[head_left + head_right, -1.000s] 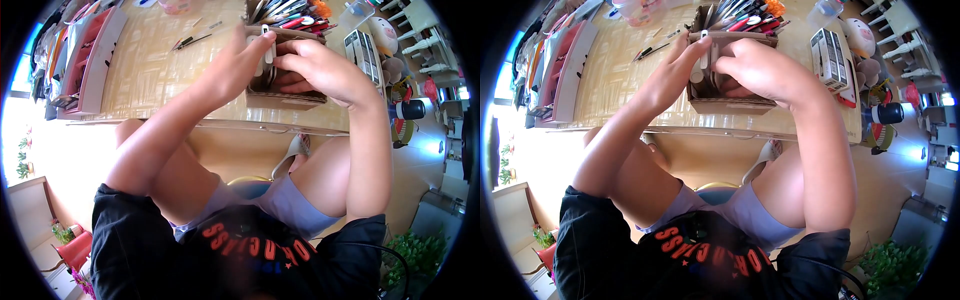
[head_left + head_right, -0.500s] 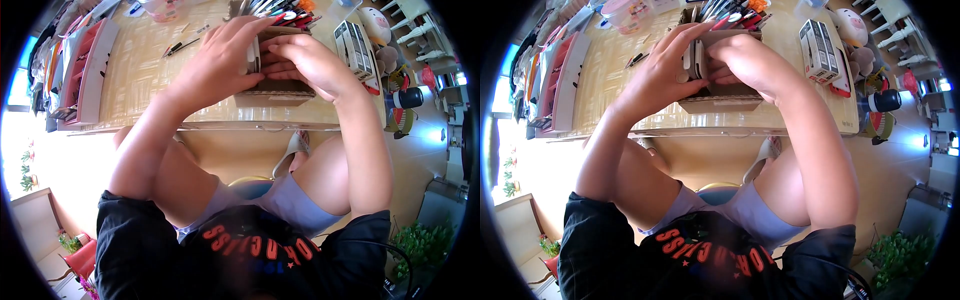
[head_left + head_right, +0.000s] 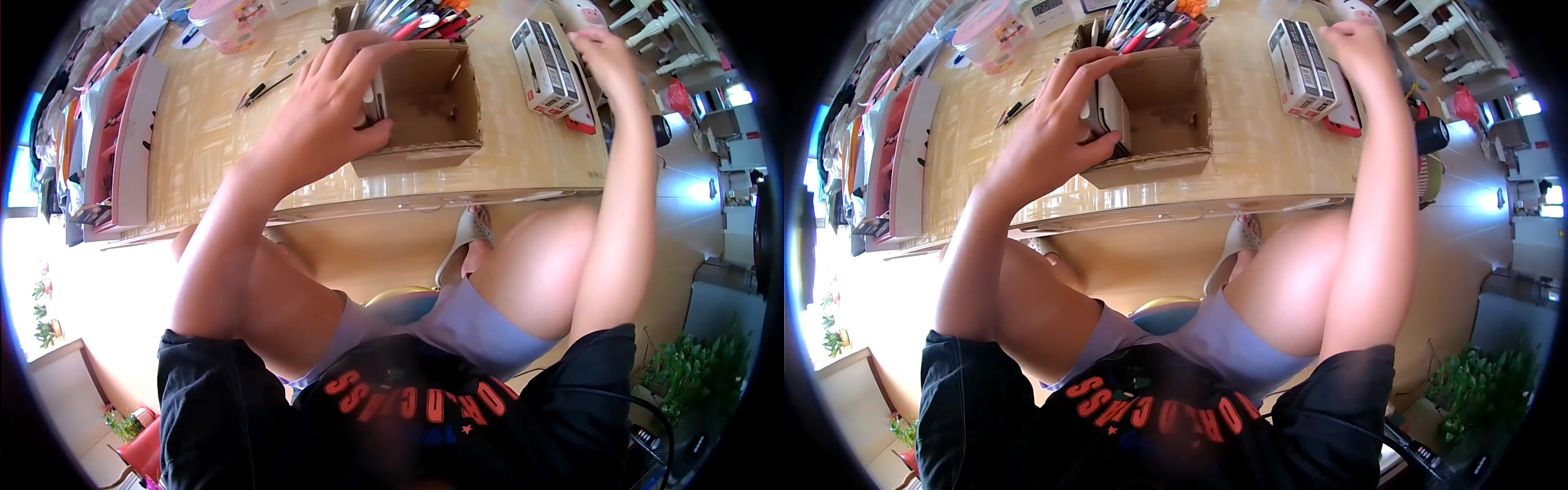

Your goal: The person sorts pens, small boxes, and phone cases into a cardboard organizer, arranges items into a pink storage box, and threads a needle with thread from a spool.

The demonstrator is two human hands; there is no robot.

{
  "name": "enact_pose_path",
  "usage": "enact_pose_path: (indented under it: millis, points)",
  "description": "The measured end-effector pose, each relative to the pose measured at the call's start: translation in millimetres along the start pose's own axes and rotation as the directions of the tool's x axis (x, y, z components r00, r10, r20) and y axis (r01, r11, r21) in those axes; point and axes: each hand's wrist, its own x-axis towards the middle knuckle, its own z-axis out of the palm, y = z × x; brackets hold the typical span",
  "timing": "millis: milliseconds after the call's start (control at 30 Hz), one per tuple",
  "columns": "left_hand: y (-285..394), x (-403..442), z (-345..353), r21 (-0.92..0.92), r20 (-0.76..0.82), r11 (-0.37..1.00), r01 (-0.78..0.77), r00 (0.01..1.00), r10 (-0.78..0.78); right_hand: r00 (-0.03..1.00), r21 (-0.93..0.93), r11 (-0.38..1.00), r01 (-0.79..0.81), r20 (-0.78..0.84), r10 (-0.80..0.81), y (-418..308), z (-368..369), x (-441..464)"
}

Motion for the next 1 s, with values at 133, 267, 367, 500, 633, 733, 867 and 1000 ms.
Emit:
enact_pose_path:
  millis: [133, 267, 367, 500, 633, 733, 867, 1000]
  points:
    - [1, -1, -1, 0.021, -0.010, 0.999, -0.026, 1.000, 0.026, 0.996, -0.129, 0.990, -0.059, 0.054, 0.067, 3, 22, -1]
    - [-1, -2, -1, 0.054, -0.027, 0.997, -0.049, 0.998, 0.051, 0.993, -0.141, 0.990, -0.010, 0.115, 0.026, 0, 22, 0]
    - [-2, 0, 2, 0.056, -0.032, 0.996, -0.062, 0.997, 0.064, 0.988, -0.343, 0.938, -0.038, 0.127, 0.086, -43, 15, -32]
    - [-2, -1, 2, 0.081, -0.036, 0.994, -0.069, 0.997, 0.072, 0.979, -0.495, 0.869, -0.003, 0.177, 0.104, -45, 29, -39]
    - [-1, -2, 2, 0.072, -0.032, 0.995, -0.063, 0.997, 0.066, 0.979, -0.653, 0.758, 0.009, 0.161, 0.127, -62, 38, -49]
    - [-2, -1, 3, 0.066, -0.049, 0.995, -0.079, 0.995, 0.082, 0.981, -0.627, 0.779, 0.024, 0.163, 0.102, -51, 40, -41]
    - [-2, -1, 3, 0.075, -0.050, 0.994, -0.083, 0.995, 0.087, 0.986, -0.617, 0.787, -0.006, 0.129, 0.108, -33, 46, -29]
    - [-3, -2, 1, 0.094, -0.034, 0.993, -0.077, 0.996, 0.081, 0.984, -0.524, 0.852, -0.017, 0.144, 0.108, -42, 15, -21]
